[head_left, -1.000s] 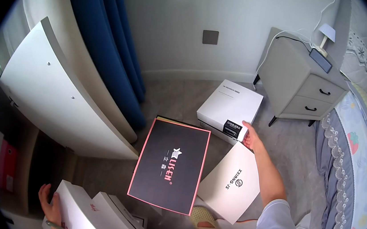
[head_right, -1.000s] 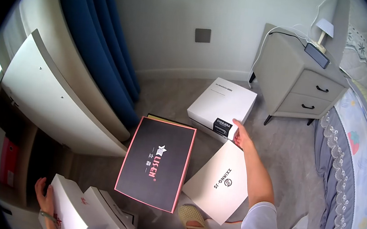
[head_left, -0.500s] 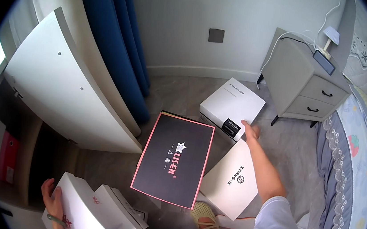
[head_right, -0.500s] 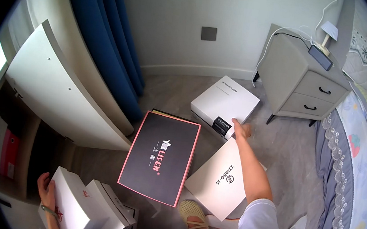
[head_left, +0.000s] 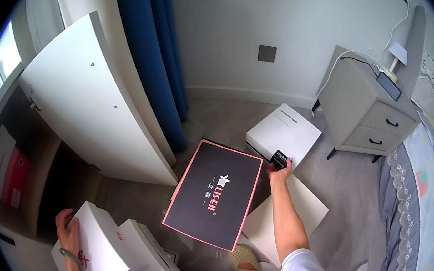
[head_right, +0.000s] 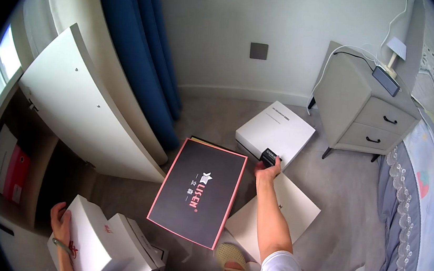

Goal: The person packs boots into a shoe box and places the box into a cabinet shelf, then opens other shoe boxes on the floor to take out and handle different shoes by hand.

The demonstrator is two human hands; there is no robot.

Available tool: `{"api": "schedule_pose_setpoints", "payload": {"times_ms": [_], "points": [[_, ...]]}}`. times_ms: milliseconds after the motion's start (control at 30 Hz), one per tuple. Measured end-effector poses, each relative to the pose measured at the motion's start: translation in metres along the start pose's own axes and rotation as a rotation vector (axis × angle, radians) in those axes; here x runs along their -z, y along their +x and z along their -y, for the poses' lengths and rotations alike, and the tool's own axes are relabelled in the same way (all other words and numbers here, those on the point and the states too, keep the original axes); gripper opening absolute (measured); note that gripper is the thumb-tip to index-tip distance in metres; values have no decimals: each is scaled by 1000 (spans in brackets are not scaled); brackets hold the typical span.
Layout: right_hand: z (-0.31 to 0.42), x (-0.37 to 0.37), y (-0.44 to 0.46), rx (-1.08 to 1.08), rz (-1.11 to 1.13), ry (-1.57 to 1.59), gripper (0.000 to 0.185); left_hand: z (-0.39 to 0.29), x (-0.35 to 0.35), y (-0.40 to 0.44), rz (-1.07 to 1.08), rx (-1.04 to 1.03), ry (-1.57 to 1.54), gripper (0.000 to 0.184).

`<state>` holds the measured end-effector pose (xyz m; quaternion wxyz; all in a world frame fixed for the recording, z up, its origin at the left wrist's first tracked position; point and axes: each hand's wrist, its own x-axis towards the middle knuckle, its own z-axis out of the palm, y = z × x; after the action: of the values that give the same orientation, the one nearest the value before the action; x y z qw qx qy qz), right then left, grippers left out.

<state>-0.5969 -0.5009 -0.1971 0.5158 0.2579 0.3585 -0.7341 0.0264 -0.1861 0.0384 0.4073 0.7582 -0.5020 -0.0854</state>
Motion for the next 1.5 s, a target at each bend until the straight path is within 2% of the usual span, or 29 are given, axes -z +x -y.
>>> {"api": "schedule_pose_setpoints", "payload": {"times_ms": [100,133,167,233,267,367,400,500,600,667,700,733,767,800,867,967,1033,1067,1100,1133,1167,1233,1267,1300,1333,1367,1400,1433,1500], "points": [[-1,-10,-10,3,-19,40,44,-2,-1,0,-1,-28,64,32],[-4,-9,19,-47,-76,42,52,-3,-3,0,-3,-23,63,31],[-5,-5,37,-2,82,17,63,-4,-3,0,-7,-21,61,30],[1,-10,23,-16,322,-75,70,-7,-4,1,-42,-27,64,28],[3,-15,10,35,315,-144,74,-8,-3,1,-37,-52,70,27],[17,-45,-13,249,515,-258,65,-19,-4,-2,-27,-63,71,25],[29,-54,-20,254,580,-259,61,-22,-4,-2,-18,-49,88,25],[66,-83,-61,151,497,-367,75,-25,-5,-3,1,-39,96,25],[84,-79,-123,152,633,-455,83,-21,-4,-3,-2,-57,106,24],[98,-52,-137,107,635,-481,91,-19,-4,-4,3,-69,117,23],[102,-34,-164,101,717,-533,94,-22,-4,-5,1,-66,134,23],[111,-12,-170,42,701,-531,83,-24,-4,-5,0,-62,152,23],[117,12,-186,22,826,-562,64,-24,-4,-5,8,-59,149,23],[121,36,-208,-52,817,-461,41,-23,-4,-5,6,-66,141,23],[127,82,-246,-20,903,-466,25,-28,-4,-5,11,-67,119,24],[149,145,-282,24,923,-502,27,-29,-5,-5,3,-72,56,24],[173,186,-294,-39,862,-388,37,-34,-6,-8,8,-94,73,26],[179,204,-303,-32,852,-387,37,-49,-10,-10,-56,-175,121,26],[182,221,-313,-136,707,-264,42,-66,-14,-13,-118,-257,170,26],[182,234,-321,-237,561,-135,48,-95,-21,-18,-77,-285,176,29],[179,244,-326,-227,552,-123,48,-122,-30,-22,0,-381,182,31],[168,259,-338,-262,465,-248,55,-188,-55,-33,212,-527,93,33],[163,262,-342,-257,518,-289,56,-225,-70,-44,329,-517,25,34],[159,274,-335,-250,513,-280,56,-243,-88,-49,460,-667,25,34],[154,292,-321,-271,627,-280,54,-272,-103,-59,594,-788,59,34],[151,301,-314,-291,748,-284,52,-289,-127,-71,727,-872,-21,33],[148,301,-315,-286,764,-291,50,-301,-157,-82,884,-922,-122,31],[145,300,-319,-280,769,-289,50,-312,-184,-96,1093,-834,-156,38],[144,294,-328,-272,669,-315,51,-321,-256,-124,1246,-777,-186,57]]}}
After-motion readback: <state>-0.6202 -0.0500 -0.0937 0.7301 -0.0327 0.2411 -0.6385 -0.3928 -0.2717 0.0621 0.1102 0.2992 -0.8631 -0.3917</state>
